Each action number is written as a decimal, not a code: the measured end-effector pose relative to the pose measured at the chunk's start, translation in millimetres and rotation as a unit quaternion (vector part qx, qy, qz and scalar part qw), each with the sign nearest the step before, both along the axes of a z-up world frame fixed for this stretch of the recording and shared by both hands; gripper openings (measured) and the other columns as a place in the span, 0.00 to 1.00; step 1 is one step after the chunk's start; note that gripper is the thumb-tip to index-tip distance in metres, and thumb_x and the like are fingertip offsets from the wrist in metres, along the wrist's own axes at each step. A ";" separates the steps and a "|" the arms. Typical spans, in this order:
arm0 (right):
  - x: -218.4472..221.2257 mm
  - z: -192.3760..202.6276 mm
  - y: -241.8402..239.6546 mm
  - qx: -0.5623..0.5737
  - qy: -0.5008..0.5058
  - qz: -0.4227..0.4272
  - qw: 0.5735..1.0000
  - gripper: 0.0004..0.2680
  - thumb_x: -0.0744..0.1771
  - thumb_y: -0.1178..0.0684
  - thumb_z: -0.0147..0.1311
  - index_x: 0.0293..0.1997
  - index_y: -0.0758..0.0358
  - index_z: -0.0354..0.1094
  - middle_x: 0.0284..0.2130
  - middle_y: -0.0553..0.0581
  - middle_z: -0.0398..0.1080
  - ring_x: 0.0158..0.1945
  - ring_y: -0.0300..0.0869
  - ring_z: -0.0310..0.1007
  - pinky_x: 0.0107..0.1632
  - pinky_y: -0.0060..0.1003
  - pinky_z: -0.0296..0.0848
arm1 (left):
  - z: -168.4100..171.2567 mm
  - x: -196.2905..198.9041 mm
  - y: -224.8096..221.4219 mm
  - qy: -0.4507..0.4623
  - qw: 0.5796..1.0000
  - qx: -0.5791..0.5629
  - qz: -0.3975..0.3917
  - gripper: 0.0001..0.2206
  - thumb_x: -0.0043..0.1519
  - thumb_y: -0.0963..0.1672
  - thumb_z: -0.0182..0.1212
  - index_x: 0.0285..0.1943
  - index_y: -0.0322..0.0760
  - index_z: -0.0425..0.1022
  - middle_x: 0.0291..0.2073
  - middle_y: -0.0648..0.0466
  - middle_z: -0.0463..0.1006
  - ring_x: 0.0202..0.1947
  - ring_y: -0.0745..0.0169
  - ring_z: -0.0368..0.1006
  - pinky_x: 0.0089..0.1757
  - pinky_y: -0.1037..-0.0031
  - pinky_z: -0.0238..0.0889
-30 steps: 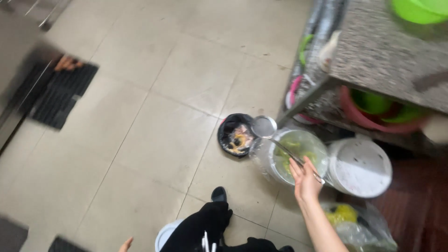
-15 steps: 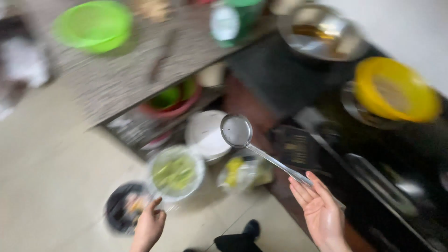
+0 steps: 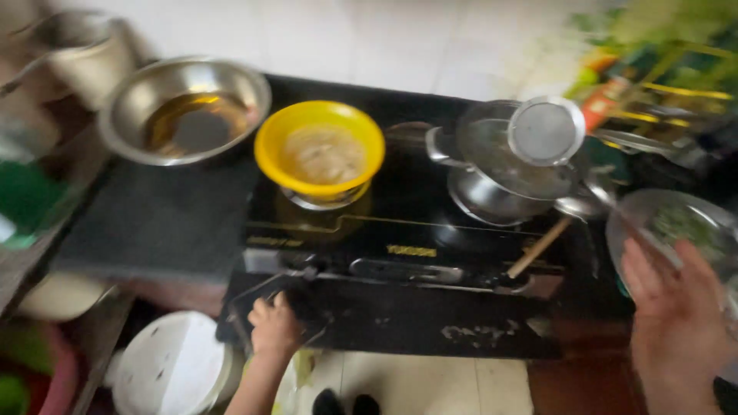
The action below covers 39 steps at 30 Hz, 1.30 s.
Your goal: Transferring soup from a large pot on a gas stove into a yellow bowl using a ladle.
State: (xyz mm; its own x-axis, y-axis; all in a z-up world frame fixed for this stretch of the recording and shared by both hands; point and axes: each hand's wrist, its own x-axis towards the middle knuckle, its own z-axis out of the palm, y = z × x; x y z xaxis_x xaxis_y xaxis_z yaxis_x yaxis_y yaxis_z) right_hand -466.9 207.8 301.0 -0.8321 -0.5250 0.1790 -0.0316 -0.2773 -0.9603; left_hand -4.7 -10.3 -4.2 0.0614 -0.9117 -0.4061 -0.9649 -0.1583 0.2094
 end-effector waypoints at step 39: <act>-359.3 101.9 -189.1 0.215 0.353 0.208 0.887 0.15 0.83 0.50 0.36 0.59 0.78 0.63 0.42 0.83 0.73 0.46 0.61 0.80 0.49 0.39 0.80 | -147.3 -5.0 -43.7 -0.252 0.966 -0.050 -0.034 0.36 0.56 0.53 0.50 0.80 0.64 0.53 0.76 0.24 0.54 0.65 0.17 0.65 0.58 0.35 0.64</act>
